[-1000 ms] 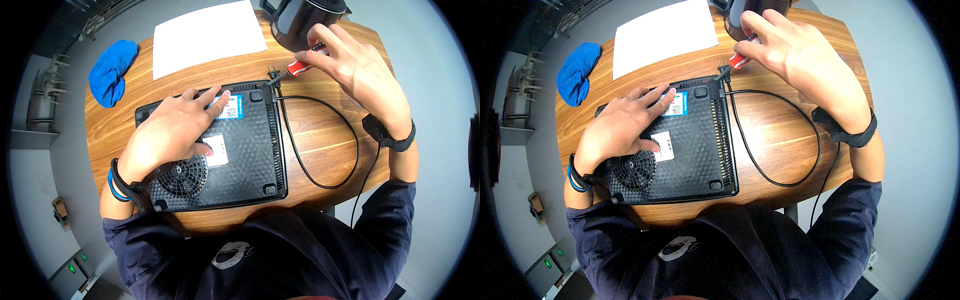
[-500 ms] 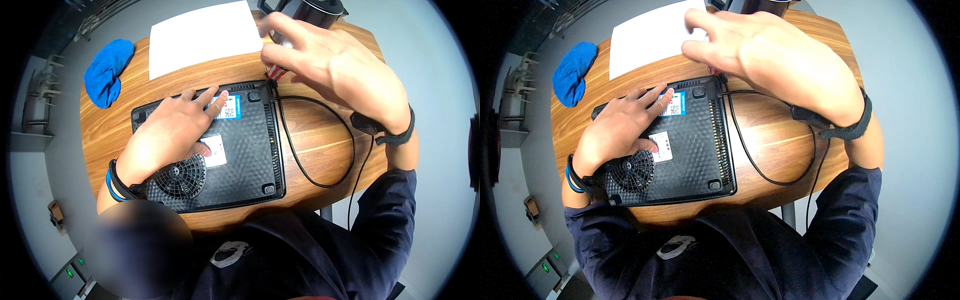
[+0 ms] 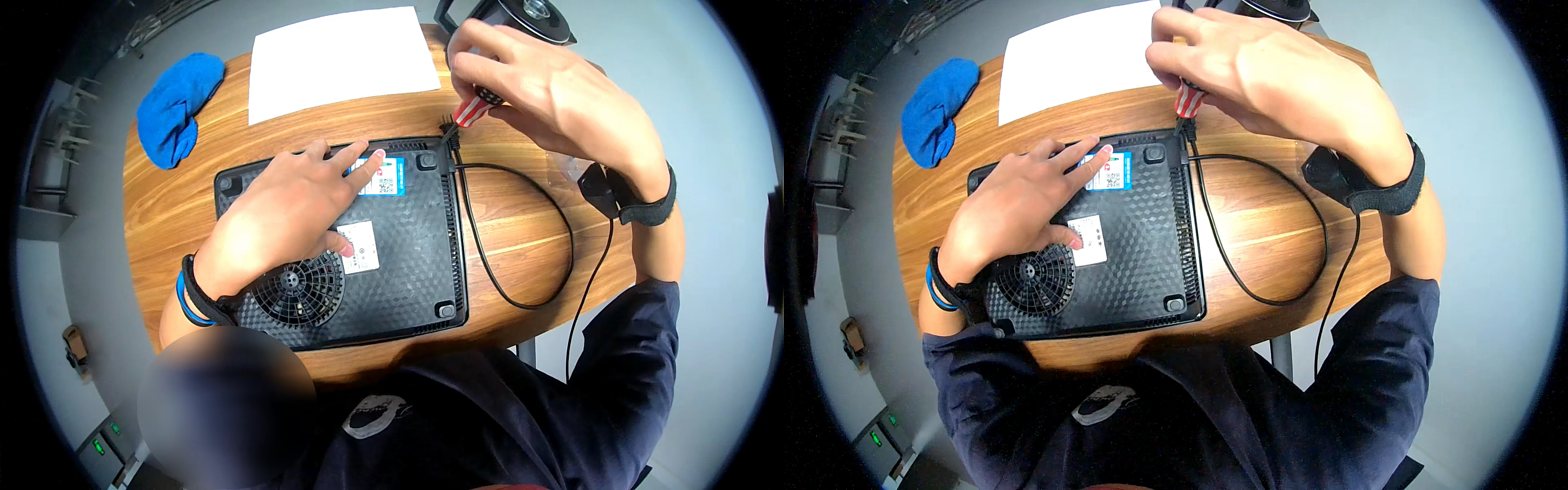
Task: The person disassembles an induction cooktop, removes the top glass panel, and uses a screwdriver to unscrew the bottom cover. They then inspect the internal components and reassemble the cooktop, securing the bottom cover with screws.
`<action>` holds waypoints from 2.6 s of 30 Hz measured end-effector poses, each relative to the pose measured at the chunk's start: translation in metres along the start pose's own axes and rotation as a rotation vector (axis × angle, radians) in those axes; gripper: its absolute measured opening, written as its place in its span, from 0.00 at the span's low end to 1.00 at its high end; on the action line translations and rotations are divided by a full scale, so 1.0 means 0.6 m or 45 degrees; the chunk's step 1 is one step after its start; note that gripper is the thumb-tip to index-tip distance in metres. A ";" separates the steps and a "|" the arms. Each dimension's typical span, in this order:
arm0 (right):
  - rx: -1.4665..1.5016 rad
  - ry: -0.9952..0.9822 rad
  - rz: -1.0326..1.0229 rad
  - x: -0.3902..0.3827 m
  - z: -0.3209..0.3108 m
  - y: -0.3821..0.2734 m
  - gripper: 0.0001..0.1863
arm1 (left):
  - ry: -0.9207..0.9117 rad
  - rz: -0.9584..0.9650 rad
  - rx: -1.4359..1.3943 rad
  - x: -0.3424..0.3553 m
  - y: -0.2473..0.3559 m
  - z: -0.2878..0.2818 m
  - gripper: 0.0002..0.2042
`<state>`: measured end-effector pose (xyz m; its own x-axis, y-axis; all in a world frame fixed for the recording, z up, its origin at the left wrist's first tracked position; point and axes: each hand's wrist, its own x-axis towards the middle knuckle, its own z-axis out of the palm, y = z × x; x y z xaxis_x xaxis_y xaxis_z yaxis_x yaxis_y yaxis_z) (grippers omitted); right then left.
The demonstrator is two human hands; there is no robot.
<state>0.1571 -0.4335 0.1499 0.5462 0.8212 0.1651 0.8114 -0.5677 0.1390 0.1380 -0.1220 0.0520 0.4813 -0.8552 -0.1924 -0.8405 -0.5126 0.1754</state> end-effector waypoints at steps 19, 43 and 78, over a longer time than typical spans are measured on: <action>0.001 -0.058 0.089 -0.016 0.005 -0.028 0.17 | 0.074 0.005 -0.021 -0.003 -0.005 0.002 0.59; 0.051 -0.092 0.215 -0.031 -0.012 -0.011 0.22 | 0.034 -0.042 -0.069 -0.004 -0.005 -0.003 0.60; -0.416 -0.139 0.242 -0.010 0.015 -0.007 0.24 | 0.185 0.000 -0.118 -0.011 -0.011 0.015 0.54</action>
<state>0.1523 -0.4353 0.1397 0.7136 0.6910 0.1152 0.5945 -0.6844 0.4222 0.1381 -0.1122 0.0432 0.5181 -0.8537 -0.0518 -0.8171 -0.5119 0.2652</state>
